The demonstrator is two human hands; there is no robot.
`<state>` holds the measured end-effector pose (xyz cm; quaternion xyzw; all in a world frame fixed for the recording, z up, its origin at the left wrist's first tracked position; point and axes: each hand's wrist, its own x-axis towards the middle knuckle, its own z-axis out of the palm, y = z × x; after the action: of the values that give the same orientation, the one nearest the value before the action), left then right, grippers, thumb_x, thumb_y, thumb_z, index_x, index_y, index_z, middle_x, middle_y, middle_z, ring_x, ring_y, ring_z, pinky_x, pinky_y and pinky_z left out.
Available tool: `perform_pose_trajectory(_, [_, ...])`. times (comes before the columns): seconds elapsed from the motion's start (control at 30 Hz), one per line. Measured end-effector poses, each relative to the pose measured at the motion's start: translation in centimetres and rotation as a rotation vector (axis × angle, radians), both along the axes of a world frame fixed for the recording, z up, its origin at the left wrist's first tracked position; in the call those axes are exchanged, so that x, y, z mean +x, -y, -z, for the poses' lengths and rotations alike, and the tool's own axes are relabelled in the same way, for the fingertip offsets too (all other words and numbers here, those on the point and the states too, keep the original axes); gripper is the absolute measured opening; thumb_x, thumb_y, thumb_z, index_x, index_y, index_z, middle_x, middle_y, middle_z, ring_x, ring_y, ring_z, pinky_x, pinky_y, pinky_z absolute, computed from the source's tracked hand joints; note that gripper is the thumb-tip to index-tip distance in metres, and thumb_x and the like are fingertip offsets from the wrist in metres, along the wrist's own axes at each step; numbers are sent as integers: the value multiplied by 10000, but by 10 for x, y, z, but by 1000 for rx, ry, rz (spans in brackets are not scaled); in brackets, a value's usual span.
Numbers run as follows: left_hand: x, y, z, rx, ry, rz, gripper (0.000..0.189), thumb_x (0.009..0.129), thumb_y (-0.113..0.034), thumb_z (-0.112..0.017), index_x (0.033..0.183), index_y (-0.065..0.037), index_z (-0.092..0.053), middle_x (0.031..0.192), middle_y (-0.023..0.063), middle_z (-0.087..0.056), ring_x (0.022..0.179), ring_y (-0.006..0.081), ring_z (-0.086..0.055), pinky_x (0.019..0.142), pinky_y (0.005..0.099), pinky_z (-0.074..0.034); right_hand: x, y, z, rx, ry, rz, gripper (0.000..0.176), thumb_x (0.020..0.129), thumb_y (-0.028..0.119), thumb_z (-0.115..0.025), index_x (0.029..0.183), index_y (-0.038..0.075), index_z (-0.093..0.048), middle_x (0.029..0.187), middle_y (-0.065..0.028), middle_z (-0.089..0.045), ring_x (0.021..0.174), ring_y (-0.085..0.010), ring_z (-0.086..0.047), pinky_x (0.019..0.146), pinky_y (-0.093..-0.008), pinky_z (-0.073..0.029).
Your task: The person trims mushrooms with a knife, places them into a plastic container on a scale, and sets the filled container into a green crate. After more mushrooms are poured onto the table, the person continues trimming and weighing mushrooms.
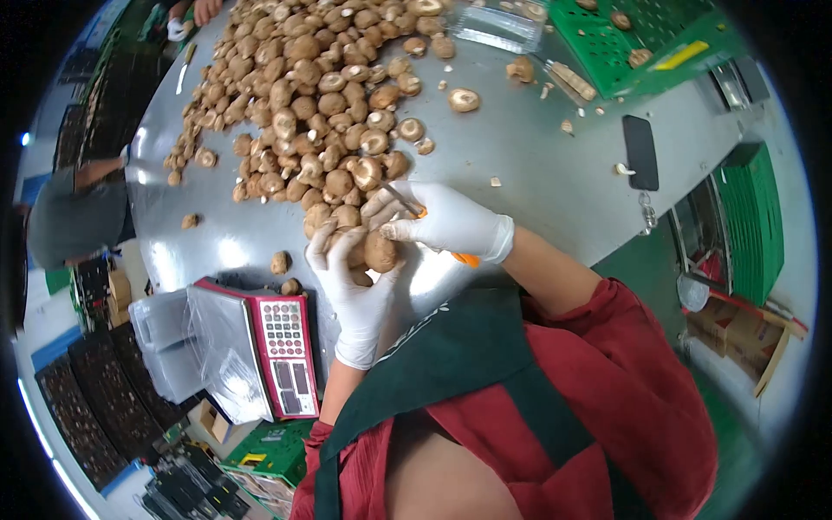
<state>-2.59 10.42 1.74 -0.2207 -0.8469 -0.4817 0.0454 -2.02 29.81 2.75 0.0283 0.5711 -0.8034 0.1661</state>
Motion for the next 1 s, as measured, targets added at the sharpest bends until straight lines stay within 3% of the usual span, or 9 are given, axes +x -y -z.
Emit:
perform_pose_trajectory(0.23, [6, 59, -33, -107, -119, -237, 392, 679, -38, -749, 1055, -80, -652, 1202, 145, -556, 1188, 339, -504, 1013, 438, -401, -4, 2, -6, 156, 150, 37, 249, 964, 117, -587, 1174, -17, -574, 976, -40, -663, 788, -85, -616, 640, -196, -493])
perform_pose_trajectory(0.37, [1, 184, -73, -574, -535, -688, 307, 702, -6, -723, 996, -71, -668, 1073, 108, -628, 1070, 320, -563, 961, 445, -439, 4, -36, 5, 140, 171, 130, 262, 976, 151, -547, 1177, -13, -580, 926, -37, -676, 516, -25, -470, 467, -182, -388])
perform_pose_trajectory(0.47, [10, 277, -77, -648, -523, -945, 282, 843, -1, -632, 1124, 25, -636, 1024, 138, -638, 1040, 277, -572, 891, 383, -500, 13, -51, 14, 214, 218, 222, 263, 961, 164, -566, 1177, 19, -600, 897, -14, -671, 454, 5, -372, 415, -173, -316])
perform_pose_trajectory(0.53, [14, 315, -61, -481, -210, -1116, 330, 902, -43, -598, 1224, 24, -584, 1146, 152, -615, 1077, 256, -569, 891, 355, -496, 18, -58, 15, 213, 244, 224, 267, 959, 169, -569, 1176, 19, -607, 891, -17, -666, 507, -18, -448, 464, -183, -382])
perform_pose_trajectory(0.63, [19, 350, -42, 37, 340, -795, 502, 933, -134, -608, 1381, 23, -445, 1365, 165, -499, 1192, 234, -542, 945, 316, -465, 27, -54, 18, 411, 161, 226, 271, 952, 163, -568, 1176, 15, -608, 909, -37, -662, 664, -60, -561, 597, -212, -477])
perform_pose_trajectory(0.73, [12, 303, -52, -1031, -220, -920, 451, 930, -131, -600, 1341, 16, -487, 1367, 185, -508, 1245, 309, -520, 1014, 418, -438, 40, -54, 49, 728, -60, 195, 338, 891, 183, -624, 1200, 49, -590, 1074, -90, -644, 936, -182, -649, 808, -301, -539])
perform_pose_trajectory(0.8, [0, 247, -65, -819, -307, -818, 428, 894, -97, -622, 1294, 15, -521, 1354, 182, -512, 1263, 329, -500, 1042, 444, -410, 48, -38, 42, 1098, -320, 175, 390, 852, 202, -661, 1213, 78, -581, 1163, -96, -615, 964, -227, -655, 813, -325, -546])
perform_pose_trajectory(0.9, [-20, 177, -26, -525, -320, -531, 467, 762, 38, -668, 1217, -1, -570, 1265, 162, -562, 1214, 320, -509, 1048, 444, -380, 48, -17, 48, 1149, -283, 123, 452, 811, 234, -691, 1233, 133, -564, 1229, -81, -566, 1020, -293, -636, 828, -385, -545])
perform_pose_trajectory(1.0, [-33, 71, 2, -493, -251, -180, 486, 785, -105, -709, 1238, -7, -564, 1253, 187, -561, 1153, 350, -527, 1007, 444, -411, 43, -23, 57, 1184, -299, 190, 440, 825, 236, -688, 1235, 142, -562, 1218, -76, -575, 993, -292, -647, 821, -385, -544])
